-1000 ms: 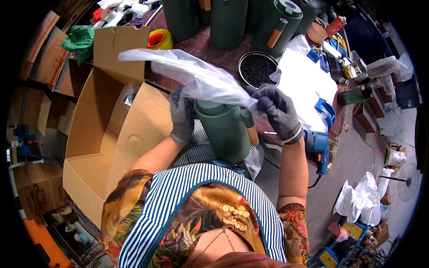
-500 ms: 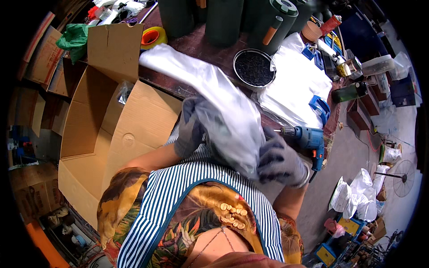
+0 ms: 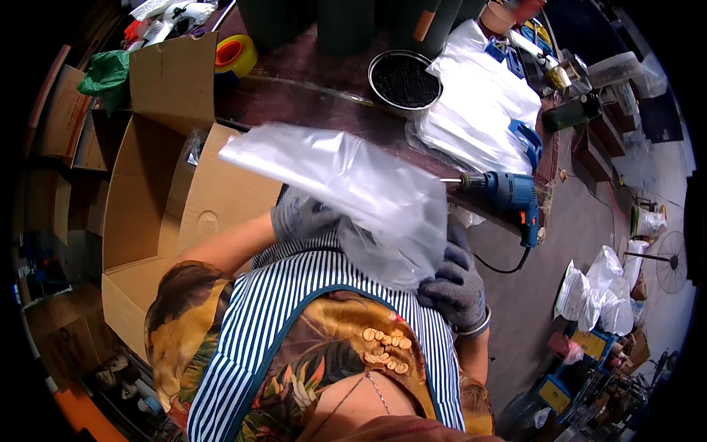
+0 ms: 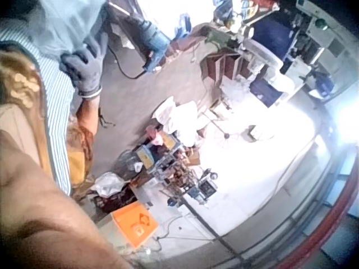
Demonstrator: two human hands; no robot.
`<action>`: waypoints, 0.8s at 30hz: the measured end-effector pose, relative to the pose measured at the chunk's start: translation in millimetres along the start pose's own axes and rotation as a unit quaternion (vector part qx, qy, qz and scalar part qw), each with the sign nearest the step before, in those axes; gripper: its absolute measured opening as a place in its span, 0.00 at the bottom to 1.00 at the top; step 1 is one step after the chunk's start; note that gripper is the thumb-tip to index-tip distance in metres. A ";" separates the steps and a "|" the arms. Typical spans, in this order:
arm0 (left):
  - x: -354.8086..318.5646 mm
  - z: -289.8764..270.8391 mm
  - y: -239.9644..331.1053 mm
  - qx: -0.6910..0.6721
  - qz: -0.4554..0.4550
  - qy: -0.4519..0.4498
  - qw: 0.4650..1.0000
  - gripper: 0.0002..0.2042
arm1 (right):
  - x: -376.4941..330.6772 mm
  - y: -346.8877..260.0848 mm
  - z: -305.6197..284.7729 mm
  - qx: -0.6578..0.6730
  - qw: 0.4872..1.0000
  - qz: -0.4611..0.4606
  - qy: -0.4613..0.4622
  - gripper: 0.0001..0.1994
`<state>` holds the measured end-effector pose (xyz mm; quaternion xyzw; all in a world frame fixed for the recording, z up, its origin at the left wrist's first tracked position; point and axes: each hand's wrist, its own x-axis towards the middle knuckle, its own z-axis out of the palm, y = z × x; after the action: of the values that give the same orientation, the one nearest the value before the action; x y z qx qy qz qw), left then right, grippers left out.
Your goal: The person assembles thermoses by using a power drill to screw handles into the thermos bodies, then places each assembled thermos into a plastic bag and puts it in a cardboard box.
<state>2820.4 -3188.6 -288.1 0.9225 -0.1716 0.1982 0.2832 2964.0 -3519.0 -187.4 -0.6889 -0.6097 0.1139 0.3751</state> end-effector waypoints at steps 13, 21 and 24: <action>5.0 9.7 -17.4 0.006 -0.190 0.044 0.981 0.18 | 33.0 86.5 114.4 0.145 0.827 0.165 0.517 0.13; -66.8 -15.7 14.1 0.156 -0.178 -0.266 0.934 0.19 | -9.6 84.7 135.6 -0.056 0.981 0.143 0.118 0.12; -67.2 -38.0 1.1 0.059 -0.154 -0.295 0.941 0.19 | -43.4 53.8 140.8 -0.029 0.984 0.163 0.069 0.10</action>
<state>2751.7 -3153.3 -289.8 0.9697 -0.0911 -0.1197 0.1923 2908.0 -3504.6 -333.3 -0.7962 -0.4646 0.1081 0.3722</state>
